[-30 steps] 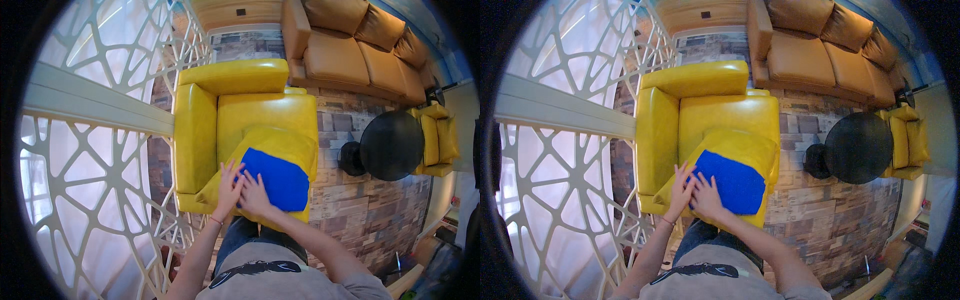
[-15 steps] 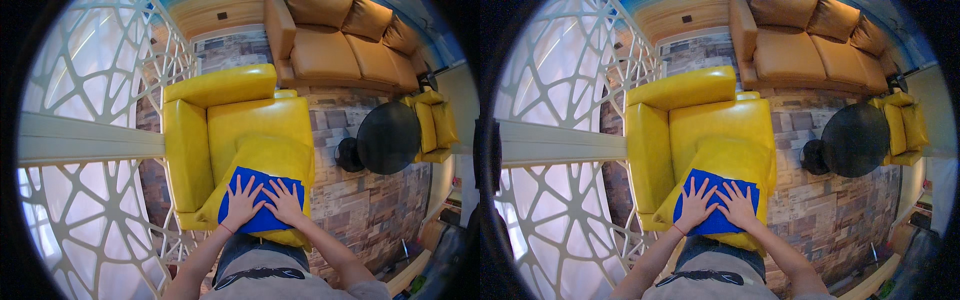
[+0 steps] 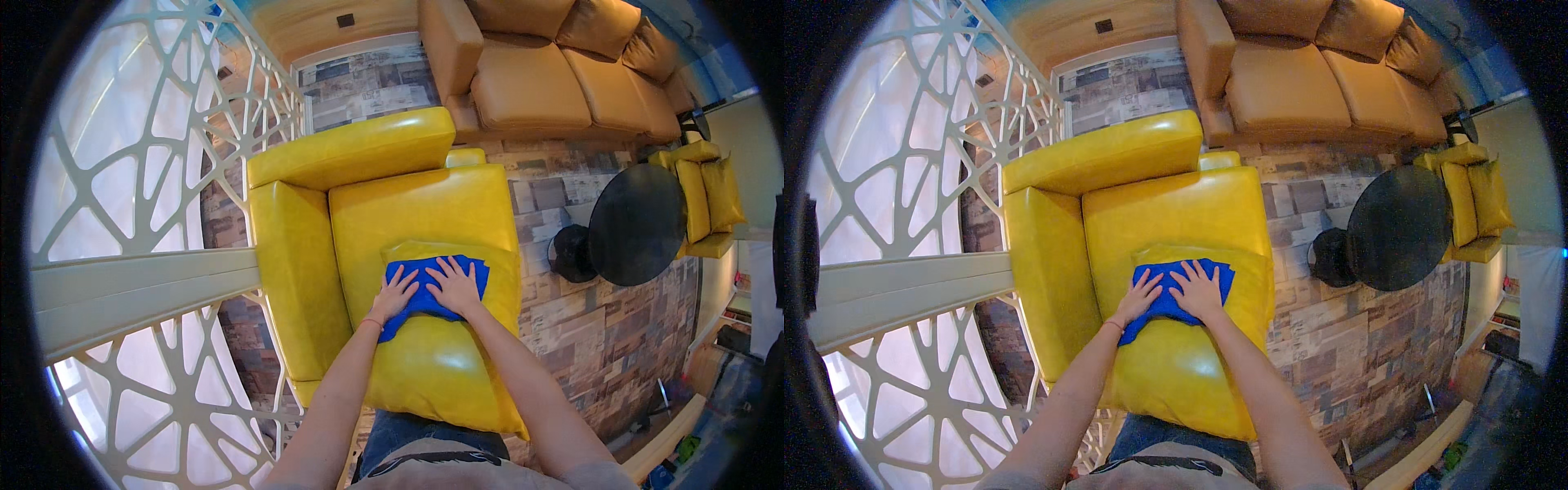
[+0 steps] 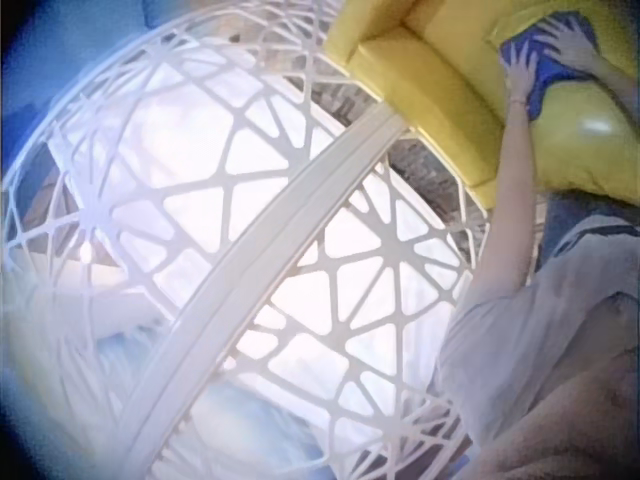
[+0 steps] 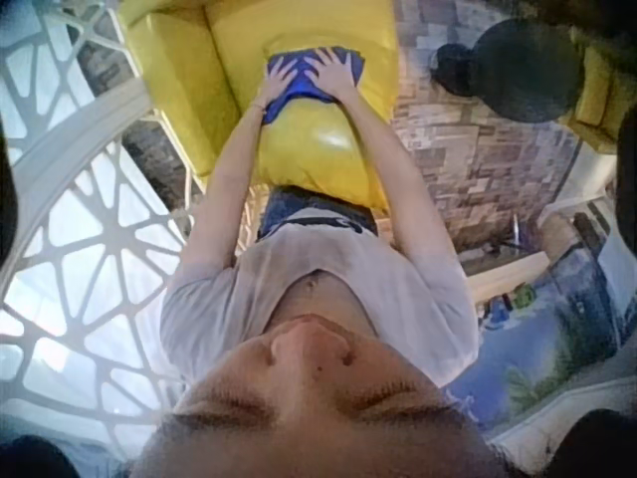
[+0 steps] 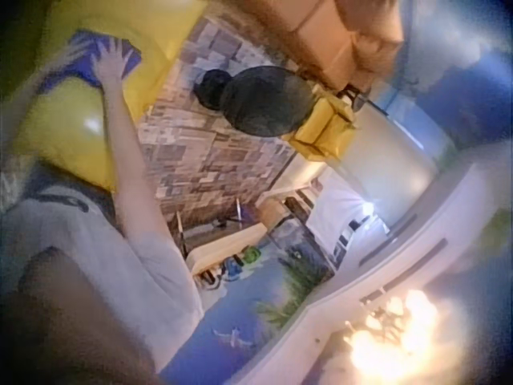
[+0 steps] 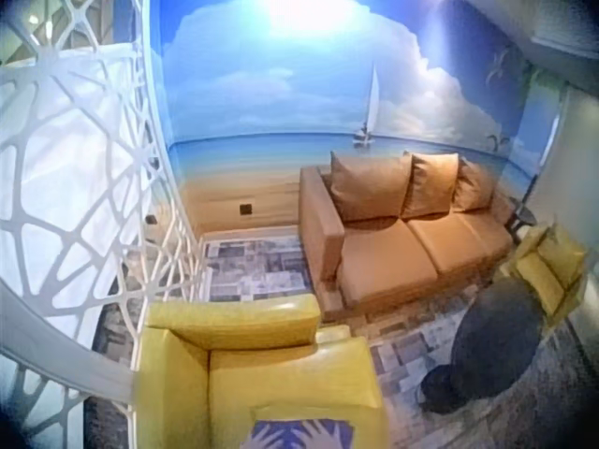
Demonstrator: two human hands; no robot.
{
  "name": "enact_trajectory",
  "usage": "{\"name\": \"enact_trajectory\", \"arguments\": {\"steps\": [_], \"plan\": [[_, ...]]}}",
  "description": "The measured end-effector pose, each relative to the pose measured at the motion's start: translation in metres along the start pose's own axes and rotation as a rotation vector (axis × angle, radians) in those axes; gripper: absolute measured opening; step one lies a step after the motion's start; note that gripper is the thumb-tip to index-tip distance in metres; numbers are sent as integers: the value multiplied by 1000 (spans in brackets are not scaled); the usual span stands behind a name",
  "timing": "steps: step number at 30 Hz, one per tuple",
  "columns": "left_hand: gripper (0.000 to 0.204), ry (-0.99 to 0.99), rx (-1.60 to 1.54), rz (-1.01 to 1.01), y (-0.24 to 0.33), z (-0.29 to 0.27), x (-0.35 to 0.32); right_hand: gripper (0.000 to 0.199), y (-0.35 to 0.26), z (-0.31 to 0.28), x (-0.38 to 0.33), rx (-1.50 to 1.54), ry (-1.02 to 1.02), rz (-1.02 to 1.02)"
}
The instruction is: The person wipes the surface of a white cabinet and then a yellow armchair using a blue cloth. They clean the cabinet top and sides, then move to the armchair to wipe the seat, backrest, and armrests.
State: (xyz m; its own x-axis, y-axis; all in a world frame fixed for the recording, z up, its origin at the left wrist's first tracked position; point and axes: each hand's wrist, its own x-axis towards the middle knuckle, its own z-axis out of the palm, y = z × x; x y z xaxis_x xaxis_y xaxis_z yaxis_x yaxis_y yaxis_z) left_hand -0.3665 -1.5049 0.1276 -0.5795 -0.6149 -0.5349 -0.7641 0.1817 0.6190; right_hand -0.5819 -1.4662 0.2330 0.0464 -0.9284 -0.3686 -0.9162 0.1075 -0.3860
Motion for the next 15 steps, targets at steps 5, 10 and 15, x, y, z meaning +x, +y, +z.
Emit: {"name": "enact_trajectory", "arguments": {"steps": [5, 10, 15], "plan": [[53, 36, -291, -51, 4, -6, -71, 51, -43, 9, -26, -10, -59, -108], [55, 79, -475, -45, 28, -21, -178, 56, -103, -21, -110, 100, -18, -204], [70, 144, -23, -24, 106, -52, -224, 59, -107, -61, -165, 77, -77, -163]]}}
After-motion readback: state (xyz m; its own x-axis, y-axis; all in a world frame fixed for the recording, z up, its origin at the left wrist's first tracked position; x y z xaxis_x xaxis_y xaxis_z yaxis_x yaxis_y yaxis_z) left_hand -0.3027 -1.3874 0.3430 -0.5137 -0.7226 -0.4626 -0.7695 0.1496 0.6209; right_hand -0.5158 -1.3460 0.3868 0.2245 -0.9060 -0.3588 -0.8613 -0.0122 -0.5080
